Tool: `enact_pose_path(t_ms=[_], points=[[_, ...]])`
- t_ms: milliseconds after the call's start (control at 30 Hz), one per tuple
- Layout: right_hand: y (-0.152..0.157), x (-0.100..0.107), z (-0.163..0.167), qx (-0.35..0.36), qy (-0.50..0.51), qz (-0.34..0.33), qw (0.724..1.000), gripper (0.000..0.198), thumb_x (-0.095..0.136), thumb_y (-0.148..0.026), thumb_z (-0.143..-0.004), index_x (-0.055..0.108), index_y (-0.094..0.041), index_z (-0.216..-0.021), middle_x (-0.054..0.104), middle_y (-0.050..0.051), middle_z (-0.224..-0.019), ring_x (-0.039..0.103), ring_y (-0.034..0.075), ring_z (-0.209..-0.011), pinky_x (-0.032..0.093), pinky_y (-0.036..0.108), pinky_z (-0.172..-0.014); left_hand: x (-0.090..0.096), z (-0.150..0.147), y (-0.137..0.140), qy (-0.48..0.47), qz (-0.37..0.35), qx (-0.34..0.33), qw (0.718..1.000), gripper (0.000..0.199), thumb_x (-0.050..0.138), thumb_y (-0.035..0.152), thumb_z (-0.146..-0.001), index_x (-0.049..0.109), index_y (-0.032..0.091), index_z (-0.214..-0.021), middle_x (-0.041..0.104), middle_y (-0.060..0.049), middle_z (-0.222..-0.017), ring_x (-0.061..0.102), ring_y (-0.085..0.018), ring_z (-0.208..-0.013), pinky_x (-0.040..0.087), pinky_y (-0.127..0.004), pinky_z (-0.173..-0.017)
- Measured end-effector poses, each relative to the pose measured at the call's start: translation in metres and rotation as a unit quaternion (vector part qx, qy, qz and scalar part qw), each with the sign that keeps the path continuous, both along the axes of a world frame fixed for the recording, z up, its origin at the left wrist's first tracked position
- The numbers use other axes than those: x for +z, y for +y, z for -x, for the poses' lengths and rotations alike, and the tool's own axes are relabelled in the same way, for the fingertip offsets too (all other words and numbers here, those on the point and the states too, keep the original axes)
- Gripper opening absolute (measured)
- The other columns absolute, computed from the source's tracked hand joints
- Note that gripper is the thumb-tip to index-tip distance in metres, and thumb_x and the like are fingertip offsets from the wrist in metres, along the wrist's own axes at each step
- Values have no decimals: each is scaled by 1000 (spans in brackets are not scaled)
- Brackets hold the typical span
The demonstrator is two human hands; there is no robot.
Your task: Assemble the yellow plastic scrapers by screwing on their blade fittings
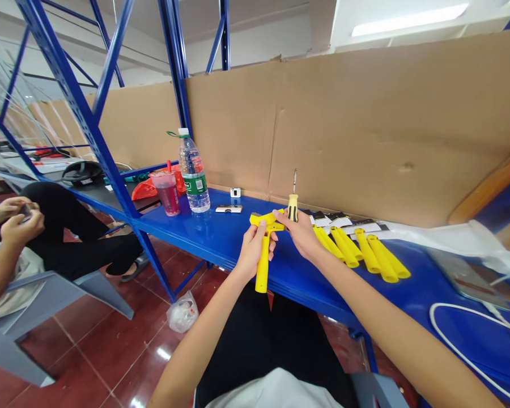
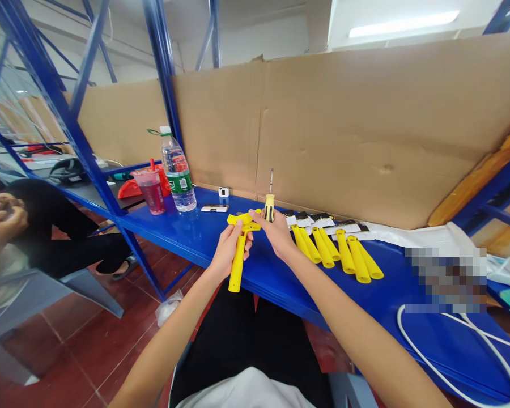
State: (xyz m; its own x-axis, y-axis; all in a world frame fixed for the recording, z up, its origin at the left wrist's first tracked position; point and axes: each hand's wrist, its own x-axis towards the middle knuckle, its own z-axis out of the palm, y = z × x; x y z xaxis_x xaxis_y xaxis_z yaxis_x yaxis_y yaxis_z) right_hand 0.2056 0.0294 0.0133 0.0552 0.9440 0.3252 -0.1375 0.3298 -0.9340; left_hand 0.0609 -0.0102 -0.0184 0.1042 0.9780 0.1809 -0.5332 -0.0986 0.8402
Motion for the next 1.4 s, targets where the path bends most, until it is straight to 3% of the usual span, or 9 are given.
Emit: enact_pose_path(t_ms=[233,667,900,1033,1133,1400], points=[[2,4,-2,-39,25,-7,999,65,112,-53,-51,60,-24,-76,60,-3,-79,56,17,-78,48,33,-76,-3,2,1,-12,-10,-8,1000,59,87,70,-91,61,21,-110,69,0,-83,57,-10,-57,44,-20,-42],[-5,8,-3,-17,-102,-28,994,53,106,-50,-60,62,-26,-74,72,0,-79,61,20,-77,49,36,-75,0,0,0,-26,-13,11,1000,57,92,67,-88,62,21,-105,62,1,-85,53,-9,-61,42,-19,-43],[-7,11,-7,21,-91,-62,994,43,104,-49,-69,70,-25,-77,82,5,-93,70,25,-89,55,42,-90,1,1,-4,-28,-38,4,999,57,92,67,-87,61,22,-106,63,2,-85,53,-9,-62,43,-19,-43],[-5,12,-10,5,-98,-64,993,50,105,-52,-67,63,-26,-71,80,4,-87,66,23,-82,54,39,-82,-1,1,-3,-12,-50,-12,999,55,89,67,-91,61,22,-105,64,1,-86,53,-9,-62,45,-20,-44],[-6,14,-11,-17,-133,-72,988,47,104,-57,-68,69,-25,-71,78,4,-83,62,21,-76,51,38,-75,-3,1,-3,2,-54,-10,998,56,88,69,-91,60,23,-105,63,2,-86,53,-10,-61,45,-20,-43],[-9,18,-13,6,-140,-78,987,56,106,-55,-66,58,-26,-68,84,7,-92,67,25,-81,53,42,-78,-2,0,-4,0,-53,-4,999,60,90,71,-88,60,23,-108,61,3,-84,51,-9,-58,43,-20,-41]])
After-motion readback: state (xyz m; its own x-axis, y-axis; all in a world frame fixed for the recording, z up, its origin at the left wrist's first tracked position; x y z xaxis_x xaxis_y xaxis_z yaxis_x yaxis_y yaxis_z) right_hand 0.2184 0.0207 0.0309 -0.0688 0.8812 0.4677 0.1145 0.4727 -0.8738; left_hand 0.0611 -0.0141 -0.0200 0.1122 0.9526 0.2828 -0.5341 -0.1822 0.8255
